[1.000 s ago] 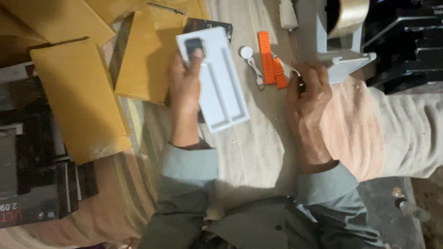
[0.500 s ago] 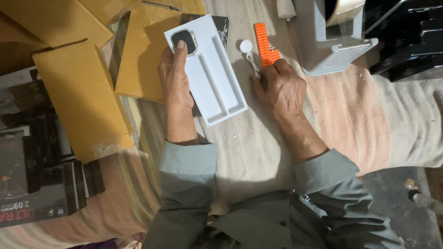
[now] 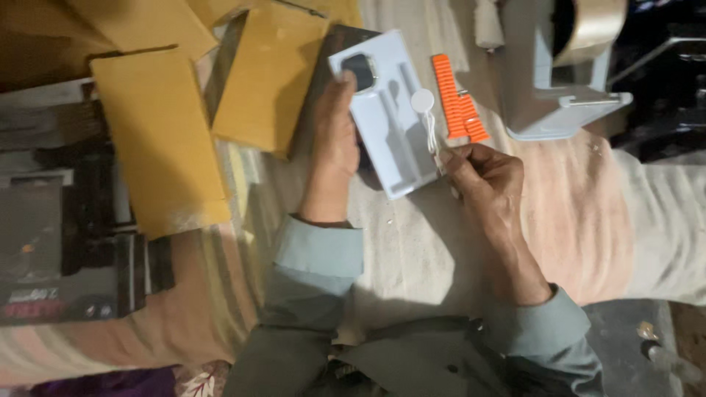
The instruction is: The person unpacks a smartwatch from its retail box, removes the watch, strap, and charger, then places them into a small brown cardboard box. They seal the box with clear tape and repeat the process with a second smartwatch.
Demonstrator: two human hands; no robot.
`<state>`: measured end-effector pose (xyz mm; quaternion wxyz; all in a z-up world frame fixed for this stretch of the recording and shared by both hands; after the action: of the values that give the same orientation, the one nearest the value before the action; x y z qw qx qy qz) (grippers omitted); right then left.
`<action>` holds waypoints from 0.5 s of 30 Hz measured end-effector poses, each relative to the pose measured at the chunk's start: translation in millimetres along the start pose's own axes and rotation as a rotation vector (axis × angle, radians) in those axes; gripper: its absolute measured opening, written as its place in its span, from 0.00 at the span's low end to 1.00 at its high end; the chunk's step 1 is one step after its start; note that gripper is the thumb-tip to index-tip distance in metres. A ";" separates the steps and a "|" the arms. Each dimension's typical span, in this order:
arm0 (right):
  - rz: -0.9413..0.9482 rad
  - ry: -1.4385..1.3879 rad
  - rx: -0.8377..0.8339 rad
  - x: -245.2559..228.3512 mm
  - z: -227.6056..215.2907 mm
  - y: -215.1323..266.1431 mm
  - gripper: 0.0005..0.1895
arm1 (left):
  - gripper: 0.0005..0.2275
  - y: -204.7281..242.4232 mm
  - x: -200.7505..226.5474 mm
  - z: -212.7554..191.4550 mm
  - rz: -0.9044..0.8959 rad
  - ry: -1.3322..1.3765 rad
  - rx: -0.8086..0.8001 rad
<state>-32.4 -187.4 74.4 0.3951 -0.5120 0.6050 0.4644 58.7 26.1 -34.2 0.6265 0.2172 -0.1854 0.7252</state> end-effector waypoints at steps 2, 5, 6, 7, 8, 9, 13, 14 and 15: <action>0.023 0.031 -0.079 -0.1 9.5 2.4 0.11 | 0.23 -0.6 -9.5 -6.6 0.014 -0.073 0.103; 0.005 0.192 -0.117 0.1 19.7 -1.4 0.13 | 0.22 1.3 -18.3 -4.9 -0.035 -0.066 0.101; -0.022 0.250 -0.117 -0.3 23.9 -3.7 0.13 | 0.23 3.8 -19.3 -2.3 -0.063 -0.046 0.078; -0.048 0.311 -0.113 -0.5 26.4 -4.8 0.13 | 0.23 6.9 -18.3 1.0 -0.059 -0.051 0.055; -0.087 0.363 -0.091 -1.3 27.4 -4.4 0.13 | 0.23 9.0 -16.3 4.8 -0.056 -0.056 0.032; -0.127 0.416 -0.070 -2.0 29.7 -4.2 0.12 | 0.24 10.7 -12.0 8.1 -0.050 -0.062 0.009; -0.383 0.622 0.109 -6.9 23.9 2.6 0.13 | 0.25 8.2 1.4 16.3 -0.043 -0.075 0.056; -0.353 0.617 0.154 -3.6 16.6 1.7 0.12 | 0.25 8.2 7.3 17.8 -0.023 -0.102 0.033; -0.325 0.610 0.194 -0.6 7.9 -0.6 0.10 | 0.26 9.5 13.6 18.3 0.000 -0.130 0.014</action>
<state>-31.7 -179.7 72.8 0.3119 -0.6766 0.6471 0.1617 49.2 26.0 -11.4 0.6118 0.2683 -0.2207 0.7106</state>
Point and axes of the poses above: each hand's wrist, its own y-axis away from the middle knuckle, its own z-axis out of the palm, x = y × z, the point moved 5 cm from there along -y, towards the middle knuckle, and after that the axes turned 8 degrees about y, right-handed, at the moved point
